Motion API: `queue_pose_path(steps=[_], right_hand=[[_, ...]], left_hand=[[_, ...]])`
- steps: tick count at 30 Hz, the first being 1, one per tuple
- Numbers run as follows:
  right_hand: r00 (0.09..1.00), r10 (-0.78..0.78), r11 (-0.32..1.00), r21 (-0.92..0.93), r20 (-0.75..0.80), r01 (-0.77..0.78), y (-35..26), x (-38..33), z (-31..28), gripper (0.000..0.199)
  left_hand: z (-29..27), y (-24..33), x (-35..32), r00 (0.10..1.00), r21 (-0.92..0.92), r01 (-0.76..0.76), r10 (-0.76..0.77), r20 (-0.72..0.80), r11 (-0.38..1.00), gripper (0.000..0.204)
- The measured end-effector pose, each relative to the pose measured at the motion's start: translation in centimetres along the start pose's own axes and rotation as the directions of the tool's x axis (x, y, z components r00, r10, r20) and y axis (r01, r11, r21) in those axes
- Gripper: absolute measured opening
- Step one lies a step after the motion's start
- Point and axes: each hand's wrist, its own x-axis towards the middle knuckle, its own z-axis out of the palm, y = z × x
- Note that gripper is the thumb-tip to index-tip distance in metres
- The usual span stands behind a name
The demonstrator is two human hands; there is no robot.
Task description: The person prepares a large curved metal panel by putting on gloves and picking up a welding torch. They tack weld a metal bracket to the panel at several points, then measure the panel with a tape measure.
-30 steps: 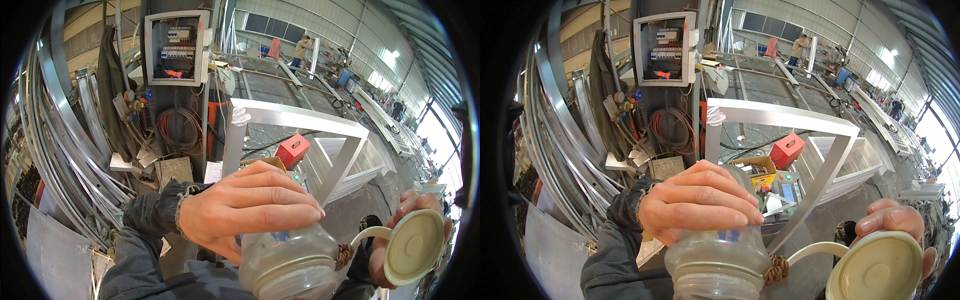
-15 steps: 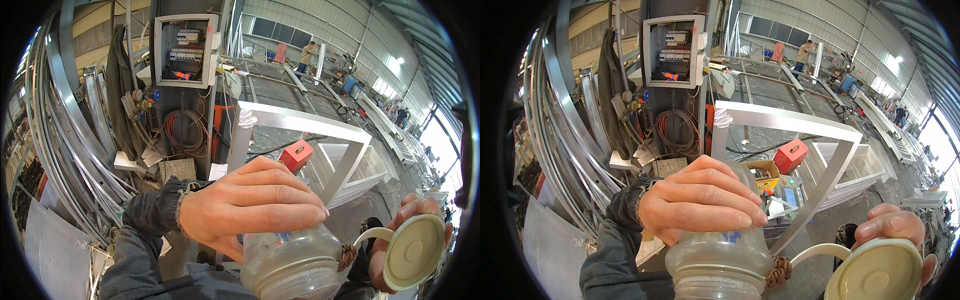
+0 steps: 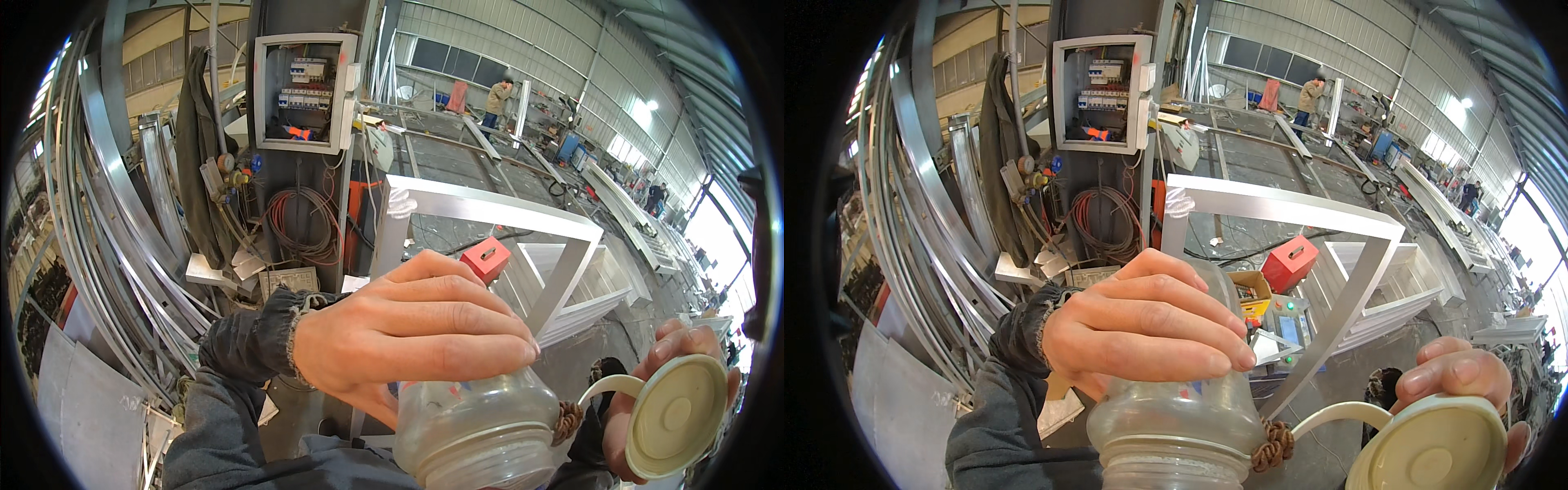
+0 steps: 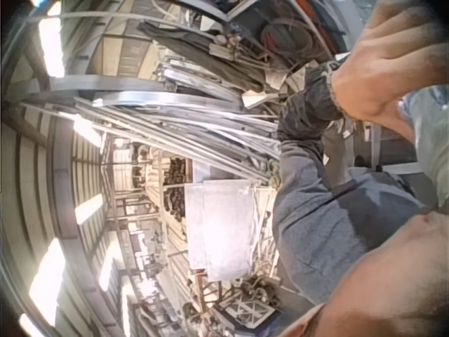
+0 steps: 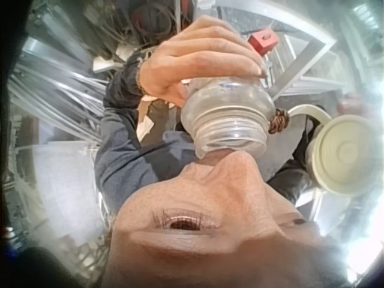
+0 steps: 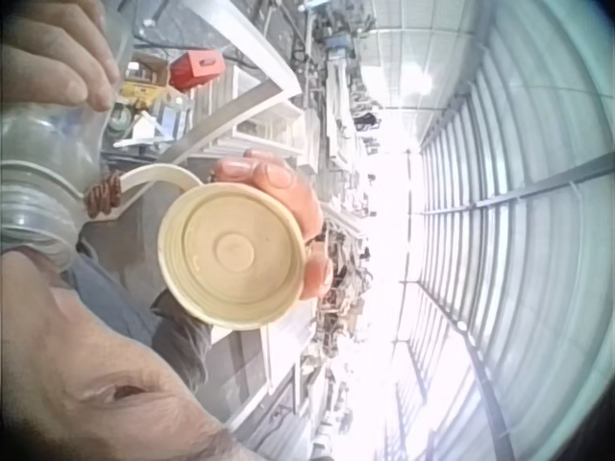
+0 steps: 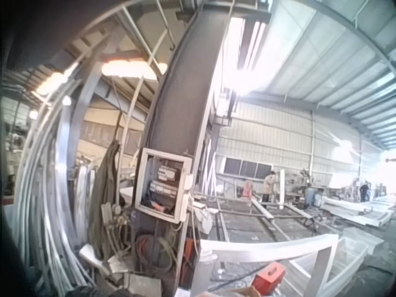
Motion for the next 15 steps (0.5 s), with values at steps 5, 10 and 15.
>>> queue_pose_path(steps=[5, 10, 15], right_hand=[[0.966, 0.141, 0.895, 0.39, 0.216, -0.218, -0.8, 1.3, 0.4, 0.053], [0.977, -0.181, 0.981, -0.047, 0.111, 0.187, -0.6, 1.1, 0.6, 0.033], [0.957, -0.005, 0.822, 0.546, 0.289, -0.16, 1.6, 1.4, -1.4, 0.094]], left_hand=[[0.1, -0.2, 0.5, 1.0, -0.027, -0.021, 0.021, -0.001, 0.999, 0.045], [0.2, -0.5, 1.2, 0.999, -0.001, -0.044, 0.044, 0.018, 0.999, 0.044], [0.6, -0.3, 1.5, 0.999, -0.019, -0.035, 0.036, 0.015, 0.999, 0.043]])
